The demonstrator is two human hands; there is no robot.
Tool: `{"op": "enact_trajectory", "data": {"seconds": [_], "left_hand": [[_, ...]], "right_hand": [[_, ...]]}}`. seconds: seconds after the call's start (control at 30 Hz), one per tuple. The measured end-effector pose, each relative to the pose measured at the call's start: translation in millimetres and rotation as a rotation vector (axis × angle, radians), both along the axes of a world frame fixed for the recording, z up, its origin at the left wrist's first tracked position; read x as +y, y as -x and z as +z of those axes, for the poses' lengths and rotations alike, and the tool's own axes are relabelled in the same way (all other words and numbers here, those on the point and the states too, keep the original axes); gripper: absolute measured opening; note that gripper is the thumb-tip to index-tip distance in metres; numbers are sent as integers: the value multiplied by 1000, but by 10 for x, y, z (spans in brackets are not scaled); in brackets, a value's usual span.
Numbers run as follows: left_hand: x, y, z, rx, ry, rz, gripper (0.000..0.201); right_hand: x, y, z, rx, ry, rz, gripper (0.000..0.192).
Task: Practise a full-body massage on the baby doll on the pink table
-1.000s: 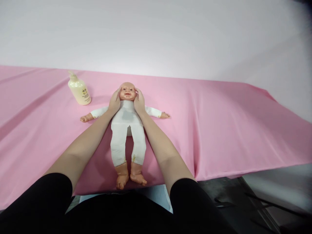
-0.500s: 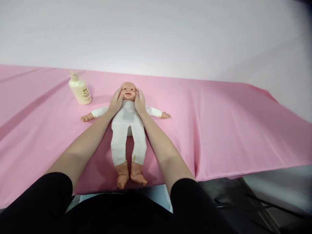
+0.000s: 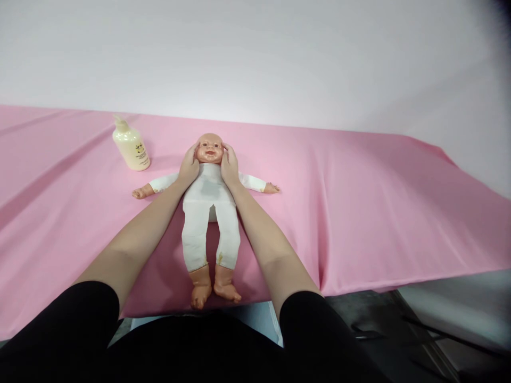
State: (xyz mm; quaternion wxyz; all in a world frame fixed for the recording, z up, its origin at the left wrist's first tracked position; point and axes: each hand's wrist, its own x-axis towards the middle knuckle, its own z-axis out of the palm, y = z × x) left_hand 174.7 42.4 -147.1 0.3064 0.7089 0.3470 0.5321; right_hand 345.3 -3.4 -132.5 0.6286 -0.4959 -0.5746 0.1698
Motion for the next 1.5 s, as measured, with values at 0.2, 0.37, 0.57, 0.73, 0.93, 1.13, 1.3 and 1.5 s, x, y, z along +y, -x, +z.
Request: {"op": "enact_trajectory", "data": {"seconds": [0.2, 0.37, 0.57, 0.73, 0.93, 1.13, 1.3, 1.5], "left_hand": [[-70, -10, 54, -20, -5, 23, 54], [-119, -13, 93, 5, -1, 11, 67], [-118, -6, 107, 35, -7, 0, 73], [-118, -9, 103, 25, -23, 18, 69], [-78, -5, 65, -3, -10, 25, 63], [-35, -2, 45, -5, -19, 18, 59], [-45, -3, 46, -9, -7, 2, 64], [-70, -5, 62, 48, -4, -8, 85]], "right_hand": [[-12, 6, -4, -6, 42, 37, 71], [-16, 11, -6, 14, 46, 53, 70], [-22, 18, -3, 5, 53, 39, 73], [-14, 15, -4, -20, 48, 33, 70], [41, 7, -40, -3, 8, 16, 62], [64, -13, -62, -9, 0, 29, 65], [40, 9, -51, 72, 3, 64, 65], [9, 28, -47, 33, 17, 48, 73]]}}
